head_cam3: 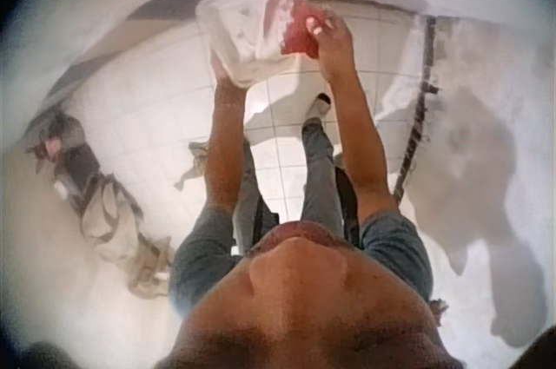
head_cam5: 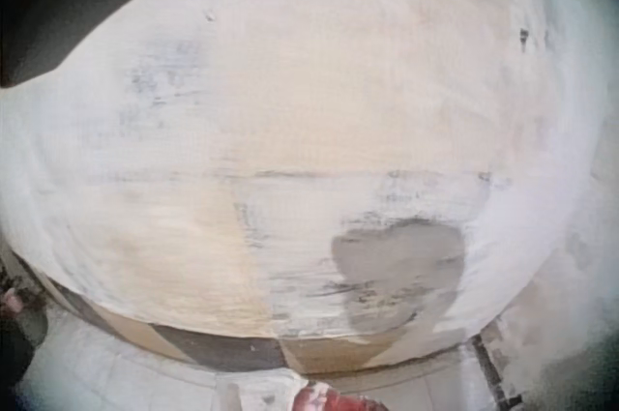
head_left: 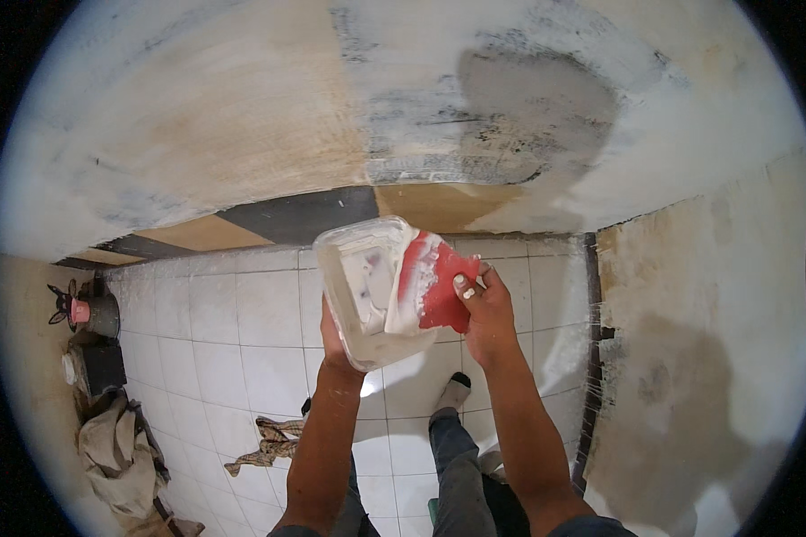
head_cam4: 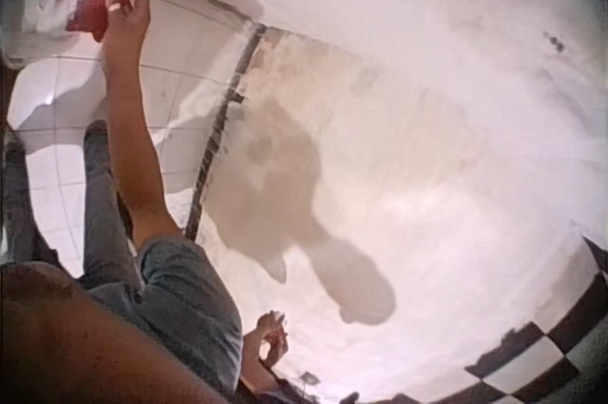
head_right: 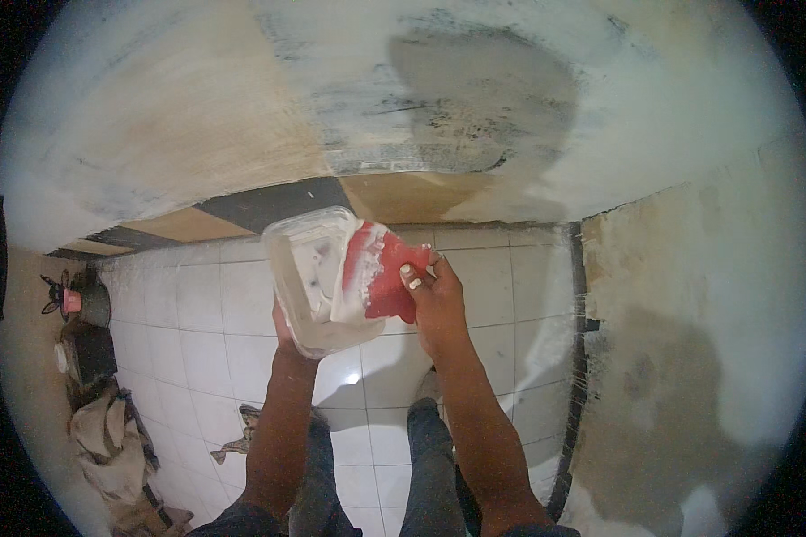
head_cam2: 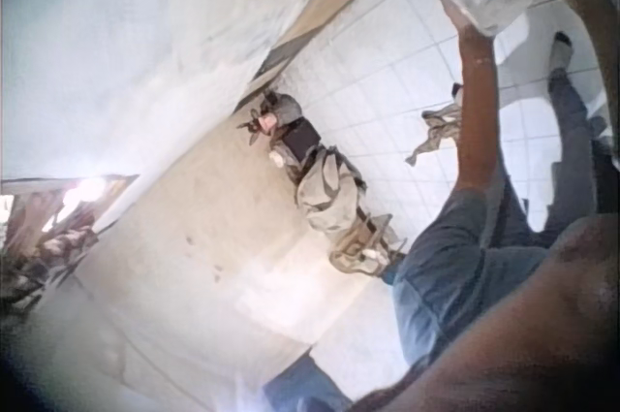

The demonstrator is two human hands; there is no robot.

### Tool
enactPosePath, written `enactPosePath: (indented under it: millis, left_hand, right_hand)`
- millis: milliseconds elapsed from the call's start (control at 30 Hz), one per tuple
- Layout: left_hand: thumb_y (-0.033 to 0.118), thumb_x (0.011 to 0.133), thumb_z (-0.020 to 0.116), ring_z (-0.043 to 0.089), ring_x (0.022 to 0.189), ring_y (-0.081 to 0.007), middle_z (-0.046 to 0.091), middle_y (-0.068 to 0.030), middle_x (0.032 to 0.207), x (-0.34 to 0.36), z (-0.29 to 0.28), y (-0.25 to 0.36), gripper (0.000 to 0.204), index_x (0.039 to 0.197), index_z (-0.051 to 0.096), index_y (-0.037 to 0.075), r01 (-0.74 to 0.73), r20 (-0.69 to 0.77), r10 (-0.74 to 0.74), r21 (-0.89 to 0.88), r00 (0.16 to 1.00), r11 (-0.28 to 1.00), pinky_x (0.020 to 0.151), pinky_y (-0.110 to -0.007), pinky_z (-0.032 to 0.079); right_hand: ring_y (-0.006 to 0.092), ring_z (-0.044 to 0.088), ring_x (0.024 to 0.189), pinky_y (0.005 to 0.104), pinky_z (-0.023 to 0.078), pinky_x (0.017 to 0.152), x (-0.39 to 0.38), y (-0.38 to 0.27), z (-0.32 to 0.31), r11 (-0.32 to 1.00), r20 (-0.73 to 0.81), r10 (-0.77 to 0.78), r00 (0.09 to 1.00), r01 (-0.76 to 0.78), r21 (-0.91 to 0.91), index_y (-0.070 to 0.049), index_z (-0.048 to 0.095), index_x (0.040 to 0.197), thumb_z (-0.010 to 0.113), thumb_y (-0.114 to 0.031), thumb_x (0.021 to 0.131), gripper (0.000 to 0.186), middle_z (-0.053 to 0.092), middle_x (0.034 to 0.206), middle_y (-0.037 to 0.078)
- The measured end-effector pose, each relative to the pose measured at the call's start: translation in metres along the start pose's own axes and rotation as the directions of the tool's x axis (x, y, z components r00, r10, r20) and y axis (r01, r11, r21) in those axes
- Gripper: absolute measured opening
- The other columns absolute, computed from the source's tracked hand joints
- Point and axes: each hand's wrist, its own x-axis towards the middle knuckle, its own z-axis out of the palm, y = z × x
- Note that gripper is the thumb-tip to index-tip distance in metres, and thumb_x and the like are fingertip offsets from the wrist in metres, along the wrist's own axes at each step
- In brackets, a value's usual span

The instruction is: The person applies white plaster to a wall using a spatula, scooping more material from a bucket on the floor and smoothing the substance over the surface and into a corner.

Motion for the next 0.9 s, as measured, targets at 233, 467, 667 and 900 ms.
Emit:
enactPosePath:
  millis: [233, 467, 667, 900]
  left_hand:
    - [0.053, 0.093, 0.045, 0.054, 0.118, -0.0369, 0.043, -0.0191, 0.142, 0.007, -0.024, -0.008, 0.069, 0.149, 0.028, 0.017, -0.161, 0.049, 0.165, -0.077, 0.985, 0.984, 0.090, -0.059, 0.051]
    - [0.056, 0.093, 0.046, 0.058, 0.111, -0.0397, 0.049, -0.0216, 0.135, -0.034, -0.047, -0.003, 0.068, 0.148, 0.028, 0.021, -0.173, -0.119, 0.172, -0.005, 0.978, 0.985, 0.081, -0.059, 0.054]
    - [0.058, 0.093, 0.044, 0.058, 0.109, -0.0421, 0.050, -0.0222, 0.133, -0.077, -0.064, -0.013, 0.067, 0.147, 0.029, 0.021, -0.188, -0.268, 0.155, -0.101, 0.951, 0.977, 0.080, -0.062, 0.053]
    - [0.055, 0.089, 0.049, 0.051, 0.119, -0.0407, 0.050, -0.0179, 0.135, -0.103, -0.072, -0.007, 0.068, 0.143, 0.037, 0.015, -0.140, -0.116, 0.118, -0.215, 0.986, 0.967, 0.095, -0.059, 0.044]
  right_hand:
    - [0.0168, 0.063, 0.093, 0.0331, 0.053, 0.076, 0.064, 0.001, -0.034, 0.920, 0.100, -0.042, 0.994, 0.000, 0.392, -0.011, 0.049, 0.119, 0.064, -0.016, 0.092, 0.031, 0.061, 0.108, 0.003]
    - [0.0142, 0.064, 0.085, 0.0281, 0.051, 0.064, 0.113, 0.044, -0.016, 0.879, 0.138, -0.052, 0.989, -0.021, 0.476, -0.014, 0.056, 0.105, 0.062, -0.009, 0.090, 0.017, 0.064, 0.097, 0.000]
    - [0.0172, 0.064, 0.097, 0.0306, 0.054, 0.072, 0.116, 0.064, 0.042, 0.838, 0.088, 0.048, 0.995, -0.088, 0.538, -0.013, 0.055, 0.107, 0.061, -0.006, 0.090, 0.019, 0.063, 0.103, 0.001]
    - [0.0217, 0.055, 0.100, 0.0349, 0.054, 0.084, 0.141, -0.038, 0.110, 0.902, -0.105, 0.131, 0.986, -0.074, 0.424, -0.002, 0.051, 0.105, 0.055, -0.009, 0.093, 0.015, 0.051, 0.106, 0.011]
